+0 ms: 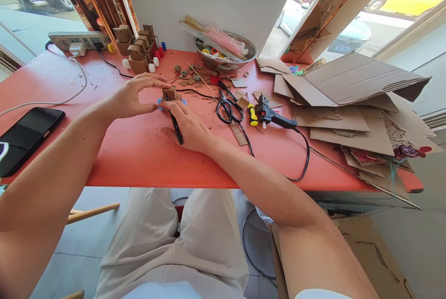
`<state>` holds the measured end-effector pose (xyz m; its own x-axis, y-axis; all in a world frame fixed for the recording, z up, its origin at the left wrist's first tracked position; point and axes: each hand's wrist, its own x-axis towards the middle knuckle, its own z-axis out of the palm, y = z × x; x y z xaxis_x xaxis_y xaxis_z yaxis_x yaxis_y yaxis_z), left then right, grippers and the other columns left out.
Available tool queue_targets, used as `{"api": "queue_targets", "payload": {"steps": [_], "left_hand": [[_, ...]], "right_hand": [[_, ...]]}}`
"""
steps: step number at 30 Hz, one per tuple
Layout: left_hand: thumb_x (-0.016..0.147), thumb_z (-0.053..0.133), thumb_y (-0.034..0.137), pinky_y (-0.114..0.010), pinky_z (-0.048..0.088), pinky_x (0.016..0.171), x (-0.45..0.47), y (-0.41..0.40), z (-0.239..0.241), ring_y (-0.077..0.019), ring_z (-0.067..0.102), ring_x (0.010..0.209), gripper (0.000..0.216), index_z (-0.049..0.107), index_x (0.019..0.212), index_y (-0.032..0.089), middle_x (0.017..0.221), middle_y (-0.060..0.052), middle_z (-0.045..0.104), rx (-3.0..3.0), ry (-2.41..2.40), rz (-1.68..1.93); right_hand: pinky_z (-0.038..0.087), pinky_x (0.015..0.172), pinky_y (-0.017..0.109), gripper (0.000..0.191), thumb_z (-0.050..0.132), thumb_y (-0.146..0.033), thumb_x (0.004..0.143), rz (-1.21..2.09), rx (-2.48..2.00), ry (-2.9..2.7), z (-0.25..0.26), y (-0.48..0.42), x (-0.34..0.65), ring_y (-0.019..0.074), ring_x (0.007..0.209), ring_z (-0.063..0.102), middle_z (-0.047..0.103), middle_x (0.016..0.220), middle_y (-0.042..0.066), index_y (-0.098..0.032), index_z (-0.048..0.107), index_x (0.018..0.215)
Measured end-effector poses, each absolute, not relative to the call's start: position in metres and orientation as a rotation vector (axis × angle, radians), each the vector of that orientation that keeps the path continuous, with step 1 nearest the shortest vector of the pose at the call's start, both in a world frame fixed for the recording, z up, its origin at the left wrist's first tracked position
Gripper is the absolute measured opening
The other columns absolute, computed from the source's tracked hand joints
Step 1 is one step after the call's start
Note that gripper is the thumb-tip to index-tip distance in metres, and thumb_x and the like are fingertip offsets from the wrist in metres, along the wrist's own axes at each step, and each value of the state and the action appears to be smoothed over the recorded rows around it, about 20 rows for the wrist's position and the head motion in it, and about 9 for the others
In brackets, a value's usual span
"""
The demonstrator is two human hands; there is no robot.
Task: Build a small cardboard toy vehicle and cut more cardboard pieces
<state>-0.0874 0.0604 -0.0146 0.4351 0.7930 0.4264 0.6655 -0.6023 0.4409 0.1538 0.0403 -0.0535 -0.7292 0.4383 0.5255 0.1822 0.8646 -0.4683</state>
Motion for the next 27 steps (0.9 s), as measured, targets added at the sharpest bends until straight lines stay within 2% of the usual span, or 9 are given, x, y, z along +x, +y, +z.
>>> {"api": "queue_targets", "payload": {"steps": [12, 27], "left_hand": [[0.081, 0.077, 0.040, -0.048, 0.052, 0.124, -0.0846, 0.0604, -0.0142, -0.0326, 0.071, 0.136, 0.047, 0.081, 0.128, 0.033, 0.137, -0.005, 0.081, 2.453, 1.272, 0.938], [0.082, 0.079, 0.042, -0.050, 0.053, 0.124, -0.0848, 0.0588, -0.0121, -0.0333, 0.072, 0.134, 0.046, 0.082, 0.127, 0.034, 0.134, -0.004, 0.083, 2.457, 1.258, 0.940]], "right_hand": [[0.053, 0.121, 0.056, 0.049, 0.056, -0.036, 0.104, 0.518, -0.481, -2.374, -0.0534, 0.0408, 0.1537, 0.0319, 0.145, 0.060, 0.062, 0.156, 0.019, -0.023, 0.049, 0.151], [0.056, 0.118, 0.054, 0.048, 0.055, -0.043, 0.106, 0.520, -0.462, -2.376, -0.0521, 0.0421, 0.1550, 0.0320, 0.143, 0.063, 0.064, 0.153, 0.020, -0.021, 0.047, 0.148]]}}
